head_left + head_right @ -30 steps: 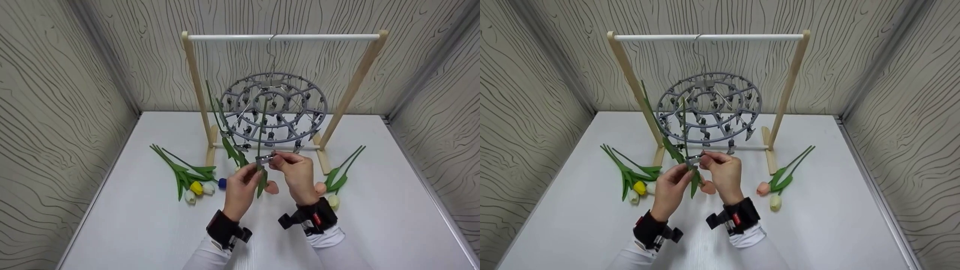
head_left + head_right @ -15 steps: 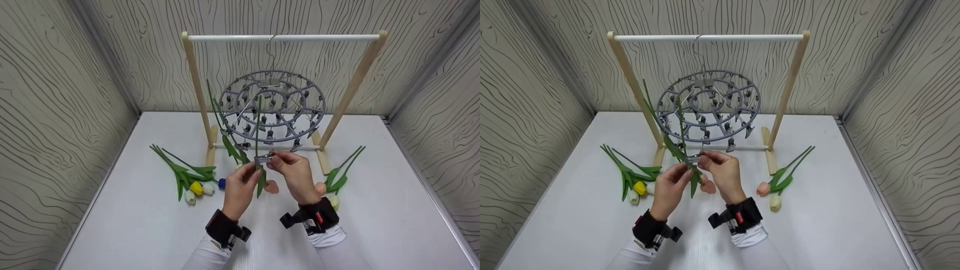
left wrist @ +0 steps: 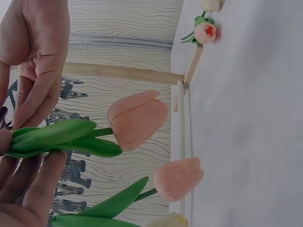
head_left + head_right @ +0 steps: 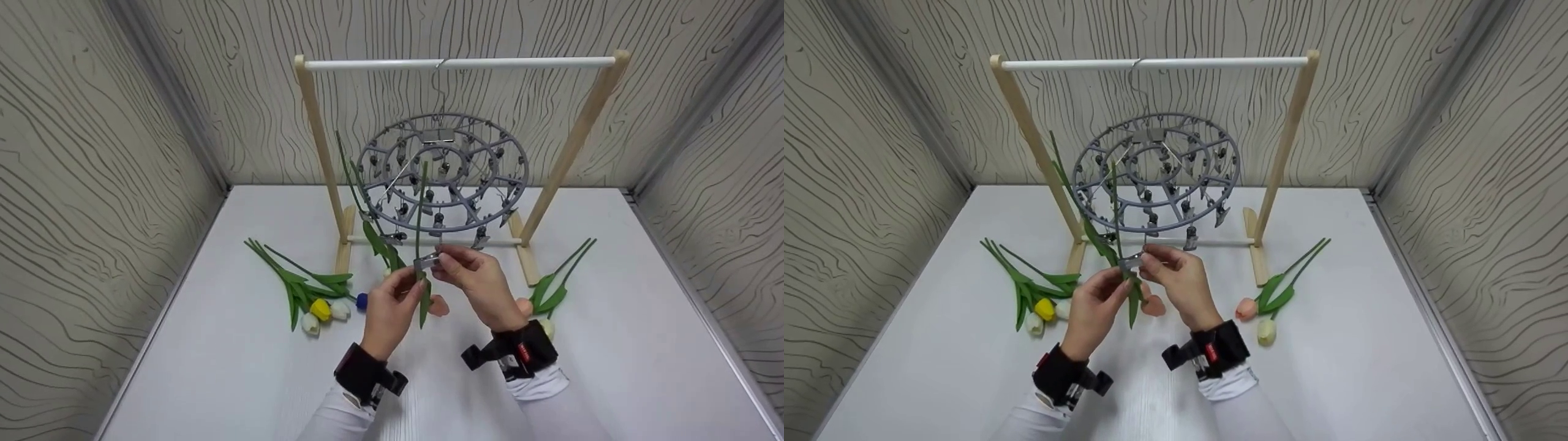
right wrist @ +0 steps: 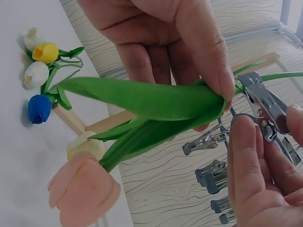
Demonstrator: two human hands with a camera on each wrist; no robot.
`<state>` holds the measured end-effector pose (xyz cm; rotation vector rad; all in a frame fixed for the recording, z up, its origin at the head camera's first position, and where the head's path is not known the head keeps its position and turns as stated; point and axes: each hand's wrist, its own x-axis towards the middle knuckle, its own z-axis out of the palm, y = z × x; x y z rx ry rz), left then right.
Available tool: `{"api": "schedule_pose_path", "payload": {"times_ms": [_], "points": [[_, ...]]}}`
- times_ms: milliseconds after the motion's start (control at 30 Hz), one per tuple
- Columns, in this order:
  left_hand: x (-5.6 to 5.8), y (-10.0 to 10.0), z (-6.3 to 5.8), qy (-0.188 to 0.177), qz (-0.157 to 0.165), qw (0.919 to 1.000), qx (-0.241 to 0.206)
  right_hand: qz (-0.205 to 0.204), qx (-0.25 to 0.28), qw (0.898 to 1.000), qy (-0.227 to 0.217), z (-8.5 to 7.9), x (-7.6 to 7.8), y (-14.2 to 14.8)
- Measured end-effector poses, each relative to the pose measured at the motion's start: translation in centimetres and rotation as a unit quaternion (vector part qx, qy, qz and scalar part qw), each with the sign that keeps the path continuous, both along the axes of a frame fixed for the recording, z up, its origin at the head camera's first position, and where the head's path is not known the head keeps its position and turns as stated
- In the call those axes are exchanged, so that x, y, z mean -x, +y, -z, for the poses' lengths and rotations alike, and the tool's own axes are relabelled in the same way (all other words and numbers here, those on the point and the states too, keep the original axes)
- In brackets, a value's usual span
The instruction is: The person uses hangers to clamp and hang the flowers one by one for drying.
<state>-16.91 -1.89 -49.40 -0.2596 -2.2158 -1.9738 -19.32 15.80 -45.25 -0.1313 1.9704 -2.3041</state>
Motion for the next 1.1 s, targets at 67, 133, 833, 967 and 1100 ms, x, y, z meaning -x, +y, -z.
{"api": "schedule_pose_path", "payload": {"times_ms": [67, 133, 833, 967, 1100], "points": [[0.1, 0.0, 0.0, -0.008, 0.001, 1.0000, 0.001, 0.002, -0.008, 1.000, 0.004, 0.1, 0.1, 0.1], [0.3, -0.1, 0.1, -0.011, -0.001, 0.9999, 0.002, 0.007, -0.021, 1.000, 0.009, 0.3, 0.1, 0.1], [2.7, -0.8, 1.5, -0.016, -0.037, 0.9979, 0.051, 0.114, -0.356, 0.918, 0.137, 3.2, -1.5, 2.3], [2.8, -0.9, 1.5, -0.014, -0.040, 0.9976, 0.055, 0.122, -0.387, 0.900, 0.159, 4.1, -1.9, 3.2], [2.8, -1.1, 1.6, -0.019, -0.040, 0.9974, 0.056, 0.131, -0.408, 0.889, 0.163, 4.9, -2.2, 4.5]]}}
